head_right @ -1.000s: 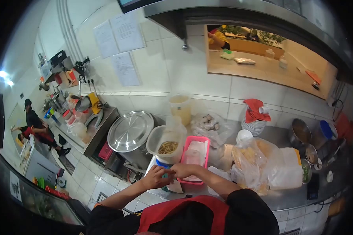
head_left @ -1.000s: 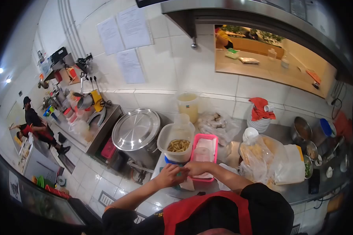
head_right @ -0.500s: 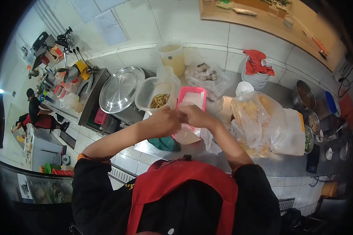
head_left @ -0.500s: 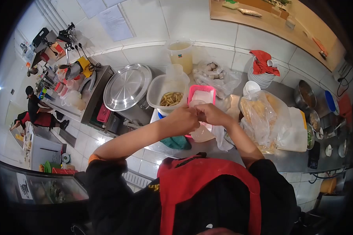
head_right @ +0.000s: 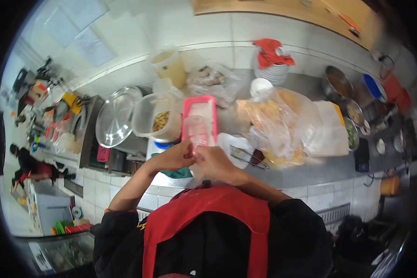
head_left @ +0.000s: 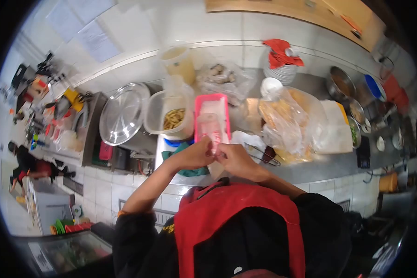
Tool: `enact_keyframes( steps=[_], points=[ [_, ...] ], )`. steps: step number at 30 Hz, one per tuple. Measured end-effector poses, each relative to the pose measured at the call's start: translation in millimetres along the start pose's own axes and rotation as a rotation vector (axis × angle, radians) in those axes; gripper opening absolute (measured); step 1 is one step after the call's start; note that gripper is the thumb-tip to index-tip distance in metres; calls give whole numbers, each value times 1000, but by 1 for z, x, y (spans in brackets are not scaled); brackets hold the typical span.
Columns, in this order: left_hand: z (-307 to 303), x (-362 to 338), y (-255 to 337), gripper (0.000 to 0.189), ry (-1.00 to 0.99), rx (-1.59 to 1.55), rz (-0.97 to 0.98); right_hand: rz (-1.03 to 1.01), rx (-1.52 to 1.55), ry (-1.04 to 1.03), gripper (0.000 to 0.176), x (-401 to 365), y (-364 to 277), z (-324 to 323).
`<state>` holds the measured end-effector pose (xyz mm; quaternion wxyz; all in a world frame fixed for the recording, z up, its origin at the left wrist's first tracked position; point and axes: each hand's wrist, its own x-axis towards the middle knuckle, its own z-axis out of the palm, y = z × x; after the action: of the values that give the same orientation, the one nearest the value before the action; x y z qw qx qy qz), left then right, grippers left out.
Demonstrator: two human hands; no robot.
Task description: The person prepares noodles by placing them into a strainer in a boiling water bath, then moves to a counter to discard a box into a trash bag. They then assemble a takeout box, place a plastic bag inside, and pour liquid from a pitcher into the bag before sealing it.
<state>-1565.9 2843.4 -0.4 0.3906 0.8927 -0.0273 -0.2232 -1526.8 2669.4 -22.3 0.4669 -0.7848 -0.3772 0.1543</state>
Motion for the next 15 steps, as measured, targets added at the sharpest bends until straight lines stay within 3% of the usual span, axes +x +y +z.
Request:
enact_keyframes(
  steps=[2,3,6,8,15],
  points=[
    [20,8,-31,32,27,-336,-6,-19,98,-28,9,-7,1,-2],
    [16,1,-17,32,23,-407,-100,-36,151,-43,10,-10,1,-2],
    [40,-4,-28,33,153,-634,-2,-138,114,-16,7,-15,9,2],
    [44,-7,-17,31,192,-587,-4,-205,113,-16,6,-20,13,3],
    [45,-9,5,28,276,-551,45,-133,177,-240,13,-23,3,-28]
  ],
)
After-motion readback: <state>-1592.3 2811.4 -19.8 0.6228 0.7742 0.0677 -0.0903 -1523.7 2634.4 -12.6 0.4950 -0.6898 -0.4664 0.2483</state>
